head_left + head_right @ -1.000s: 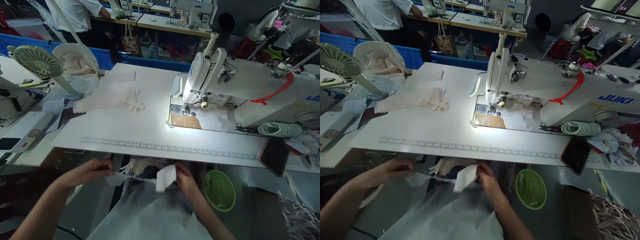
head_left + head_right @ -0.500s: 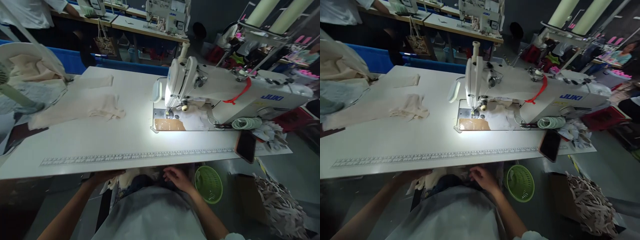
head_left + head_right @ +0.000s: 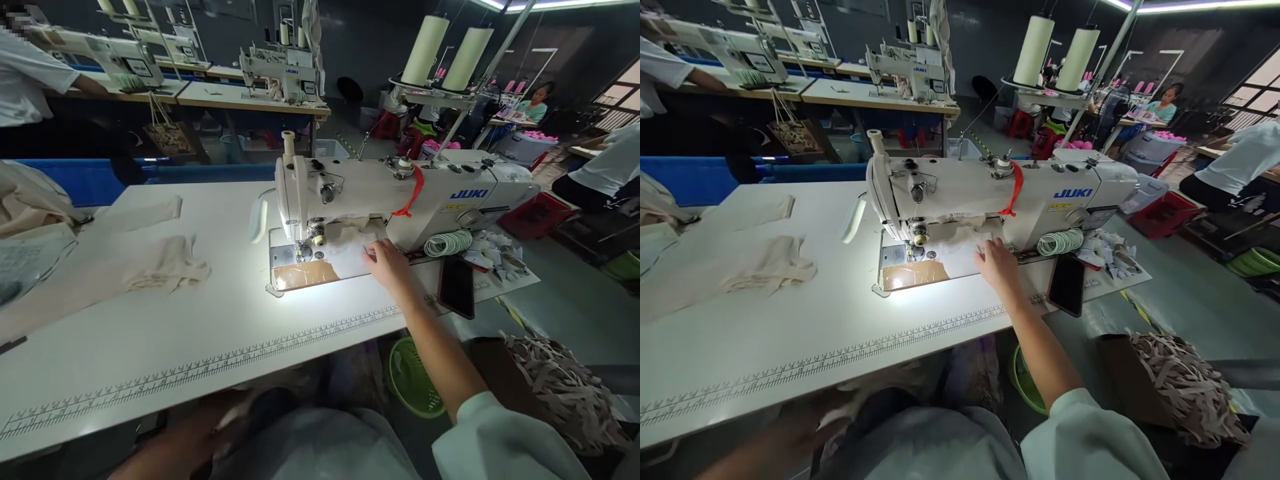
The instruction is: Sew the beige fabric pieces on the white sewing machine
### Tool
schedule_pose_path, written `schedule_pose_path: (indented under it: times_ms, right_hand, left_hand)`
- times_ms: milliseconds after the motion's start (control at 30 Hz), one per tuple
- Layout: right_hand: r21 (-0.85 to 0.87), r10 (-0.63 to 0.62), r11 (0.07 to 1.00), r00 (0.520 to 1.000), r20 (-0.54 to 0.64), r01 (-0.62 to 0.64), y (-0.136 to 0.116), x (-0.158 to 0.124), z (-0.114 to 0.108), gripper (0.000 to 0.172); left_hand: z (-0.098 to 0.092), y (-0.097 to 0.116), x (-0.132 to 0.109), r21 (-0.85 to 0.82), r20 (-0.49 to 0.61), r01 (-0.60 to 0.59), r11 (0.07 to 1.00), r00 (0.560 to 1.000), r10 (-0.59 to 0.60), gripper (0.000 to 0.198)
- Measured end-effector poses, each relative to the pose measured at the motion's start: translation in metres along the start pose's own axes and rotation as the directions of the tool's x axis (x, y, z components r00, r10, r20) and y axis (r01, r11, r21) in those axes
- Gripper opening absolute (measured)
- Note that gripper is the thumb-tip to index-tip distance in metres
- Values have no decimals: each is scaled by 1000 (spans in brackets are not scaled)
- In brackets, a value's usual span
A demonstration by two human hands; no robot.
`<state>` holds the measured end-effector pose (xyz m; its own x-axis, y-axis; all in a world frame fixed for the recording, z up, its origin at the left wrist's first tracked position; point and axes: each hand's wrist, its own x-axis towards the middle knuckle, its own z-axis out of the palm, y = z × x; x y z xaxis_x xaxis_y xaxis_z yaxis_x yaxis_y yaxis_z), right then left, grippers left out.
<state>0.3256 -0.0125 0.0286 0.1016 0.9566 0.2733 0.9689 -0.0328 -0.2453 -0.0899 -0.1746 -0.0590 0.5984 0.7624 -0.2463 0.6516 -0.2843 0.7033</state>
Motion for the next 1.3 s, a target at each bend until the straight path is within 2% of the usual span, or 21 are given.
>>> schedule_pose_path:
  times_ms: [67, 100, 167, 233, 300, 333, 400, 467, 533, 633, 733, 833, 900, 967, 1067, 1167, 1233, 1300]
  right_hand:
    - [-21, -36, 999, 999, -15, 36, 5, 4, 8, 16]
    - [-17, -67, 998, 997, -34, 66, 6, 4, 11, 17]
    - [0, -133, 991, 988, -76, 133, 9, 3, 15, 20]
    - [12, -171, 985, 981, -92, 173, 11, 1, 16, 21]
    - [17, -163, 986, 983, -86, 165, 12, 0, 15, 19]
    - [18, -152, 988, 985, -84, 154, 12, 0, 14, 17]
    - [16, -141, 990, 987, -74, 143, 12, -1, 12, 13]
    - [-2, -139, 990, 989, -42, 139, 12, -2, 11, 14]
    - [-21, -140, 990, 990, -11, 140, 11, -3, 11, 12]
    - [-8, -153, 988, 987, -48, 153, 10, -3, 11, 12]
    - [54, -183, 980, 970, -163, 194, 11, -3, 11, 14]
    - [149, -217, 955, 949, -230, 255, 12, -3, 11, 15]
    - [185, -210, 951, 958, -194, 246, 13, -4, 12, 15]
    - [167, -183, 965, 975, -122, 202, 14, -4, 12, 14]
    - [98, -180, 978, 983, -40, 183, 13, -4, 12, 11]
    - [61, -201, 978, 980, -2, 201, 11, -5, 12, 13]
    - [53, -211, 976, 977, 6, 210, 10, -5, 13, 14]
    - [56, -227, 972, 974, -7, 227, 9, -5, 14, 15]
  left_hand:
    - [-11, 39, 8, -59, 20, -63, 996, 998, 65, 40]
    - [-20, 62, 18, -81, 25, -141, 987, 989, 144, 37]
    - [-38, 104, 55, -97, 15, -295, 950, 954, 298, 37]
    - [-53, 136, 108, -51, -158, -382, 923, 915, 370, 38]
    - [-59, 153, 165, 81, -295, -405, 911, 863, 410, 37]
    - [-60, 157, 192, 160, -362, -374, 914, 839, 407, 36]
    - [-58, 160, 236, 296, -439, -245, 923, 824, 359, 34]
    - [-56, 159, 265, 390, -470, -103, 915, 832, 294, 31]
    - [-55, 158, 281, 429, -491, -4, 903, 838, 238, 30]
    - [-54, 155, 290, 406, -525, 56, 912, 831, 183, 35]
    - [-55, 150, 293, 349, -547, 37, 936, 820, 171, 42]
    - [-57, 150, 295, 295, -583, -74, 953, 776, 241, 33]
    - [-58, 154, 294, 248, -596, -174, 953, 749, 292, 16]
    - [-58, 159, 287, 168, -592, -243, 956, 750, 294, 5]
    - [-60, 159, 263, 28, -569, -236, 971, 795, 210, 7]
    - [-71, 142, 225, -5, -514, -157, 988, 847, 132, 18]
    - [-84, 123, 199, 32, -487, -69, 997, 870, 76, 25]
    - [-99, 104, 177, 82, -489, 72, 994, 872, -23, 26]
